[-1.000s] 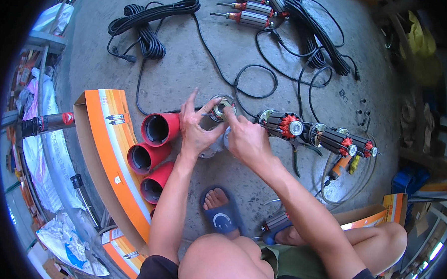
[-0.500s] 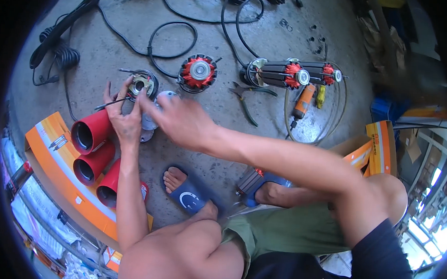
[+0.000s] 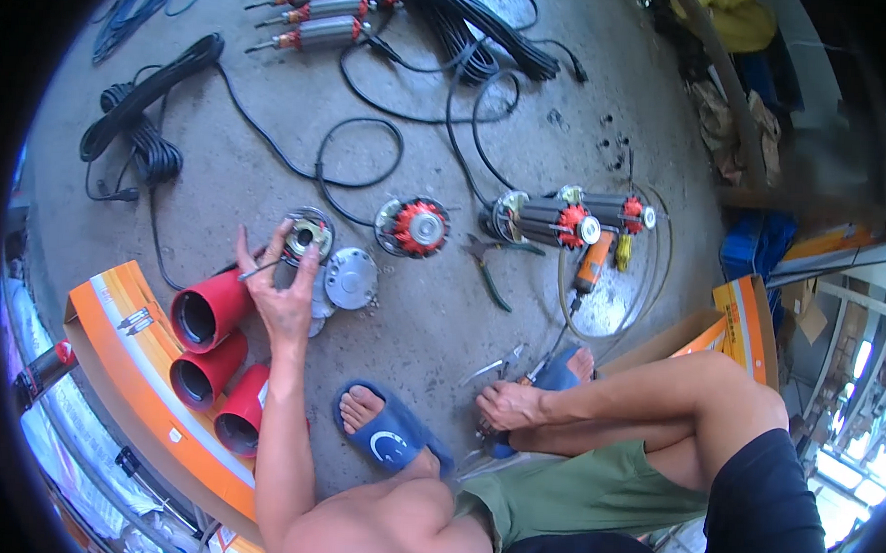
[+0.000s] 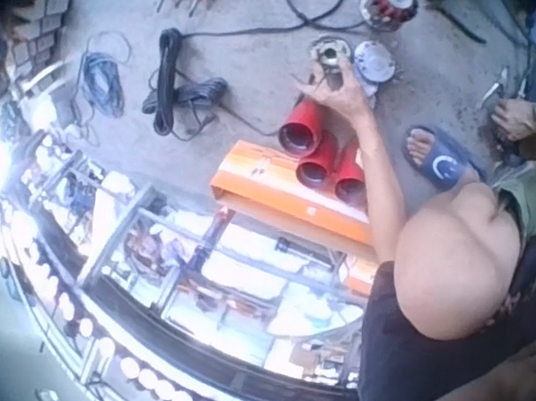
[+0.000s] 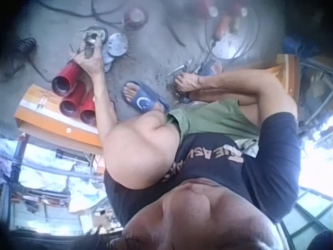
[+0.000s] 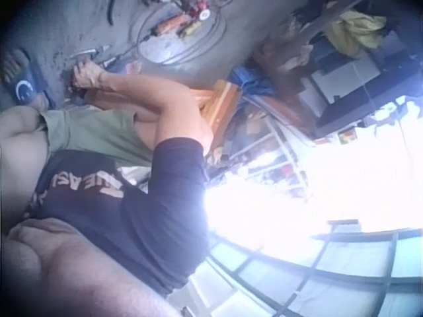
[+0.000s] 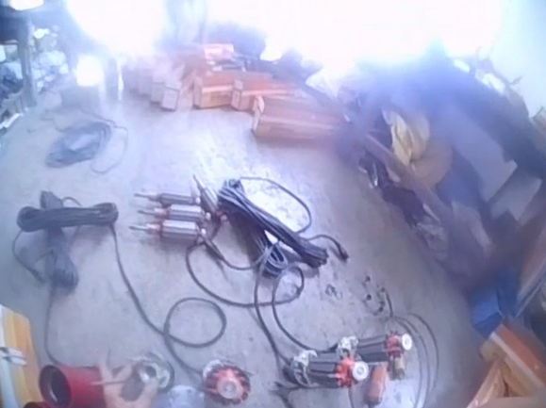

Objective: The person assembles multiple motor units by hand, inserting internal components and securing metal end caps with a screwdriver.

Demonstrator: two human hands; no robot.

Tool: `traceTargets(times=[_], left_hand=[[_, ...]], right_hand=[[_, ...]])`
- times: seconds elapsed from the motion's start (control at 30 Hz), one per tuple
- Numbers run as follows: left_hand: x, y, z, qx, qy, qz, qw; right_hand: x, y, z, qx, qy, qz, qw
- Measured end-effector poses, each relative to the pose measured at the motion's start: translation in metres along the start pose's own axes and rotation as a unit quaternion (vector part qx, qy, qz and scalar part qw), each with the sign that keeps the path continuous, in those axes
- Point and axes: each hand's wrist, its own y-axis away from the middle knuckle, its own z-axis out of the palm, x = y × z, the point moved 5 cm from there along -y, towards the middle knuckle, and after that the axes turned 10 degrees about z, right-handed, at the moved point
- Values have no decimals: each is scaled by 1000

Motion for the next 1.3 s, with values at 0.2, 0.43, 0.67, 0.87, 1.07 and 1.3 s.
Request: traceTargets(times=[0.2,0.43,0.67,0.87,1.07,1.3], left_hand=[[2,2,-3,26,-13,-4,1000],[8,3,-15,45,-70,-25,996],[13,2,-13,32,-57,-55,996],[7,3,-12,42,-53,-62,996],[5,4,-14,33,-57,-65,996],[6,3,-13,52,-31,-56,997]], right_hand=[[59,-48,-179,-123,-265,67,954],[124,-119,-433,39,-379,78,921],[146,-184,-474,231,-356,212,880],[141,-248,-459,168,-234,147,946],[140,-282,-423,70,-245,167,952],[146,-290,-392,35,-205,178,962]])
